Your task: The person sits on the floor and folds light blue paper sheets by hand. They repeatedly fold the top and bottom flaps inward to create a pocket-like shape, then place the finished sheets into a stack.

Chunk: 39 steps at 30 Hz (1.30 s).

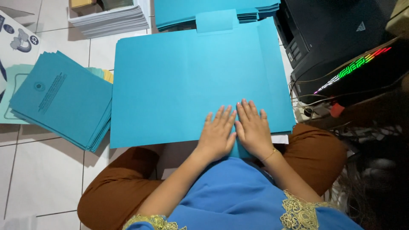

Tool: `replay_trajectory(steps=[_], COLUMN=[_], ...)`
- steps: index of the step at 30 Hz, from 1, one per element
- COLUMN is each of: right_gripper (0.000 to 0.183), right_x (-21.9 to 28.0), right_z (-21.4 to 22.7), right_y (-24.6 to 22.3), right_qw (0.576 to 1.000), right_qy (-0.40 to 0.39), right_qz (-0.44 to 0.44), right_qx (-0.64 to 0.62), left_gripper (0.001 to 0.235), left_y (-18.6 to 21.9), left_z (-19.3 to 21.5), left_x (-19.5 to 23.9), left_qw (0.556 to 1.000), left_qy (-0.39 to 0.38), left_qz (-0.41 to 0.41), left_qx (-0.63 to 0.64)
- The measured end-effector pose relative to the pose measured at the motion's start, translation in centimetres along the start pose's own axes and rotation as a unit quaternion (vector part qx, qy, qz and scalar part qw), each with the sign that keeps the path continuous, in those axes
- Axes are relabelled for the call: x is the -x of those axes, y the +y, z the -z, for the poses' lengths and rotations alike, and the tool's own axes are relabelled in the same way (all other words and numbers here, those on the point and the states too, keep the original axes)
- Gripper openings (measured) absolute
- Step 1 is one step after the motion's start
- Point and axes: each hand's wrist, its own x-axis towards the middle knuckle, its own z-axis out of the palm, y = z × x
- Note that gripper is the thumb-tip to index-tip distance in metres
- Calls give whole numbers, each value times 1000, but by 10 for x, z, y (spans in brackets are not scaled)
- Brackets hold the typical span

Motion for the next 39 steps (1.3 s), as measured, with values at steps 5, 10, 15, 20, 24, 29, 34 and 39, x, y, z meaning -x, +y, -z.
replay_trajectory(steps=[5,10,15,20,24,29,34,39], right_gripper=[74,85,84,80,77,75,69,58], right_x=[-20,-137,-264,-264,-172,-36,8,14], right_z=[23,0,-5,-7,7,22,-7,-9], right_y=[35,84,108,106,82,51,16,-1], right_qw=[995,994,987,988,996,998,999,993], right_qy=[-14,-2,-45,-37,-24,-15,40,47], right_qz=[-96,-103,-148,-137,-54,-60,-21,106], right_qx=[2,30,52,55,63,29,12,35], left_gripper=[78,81,80,81,81,81,75,66], left_y=[-42,-53,-43,-42,-47,-44,-16,-11], left_z=[12,10,19,18,15,17,1,-13], left_x=[17,20,18,17,18,15,-6,1], left_qw=[983,975,959,956,965,977,982,998], left_qy=[77,115,135,125,119,84,82,56], left_qz=[148,153,178,192,190,184,162,40], left_qx=[-81,-108,-173,-184,-135,-62,-60,6])
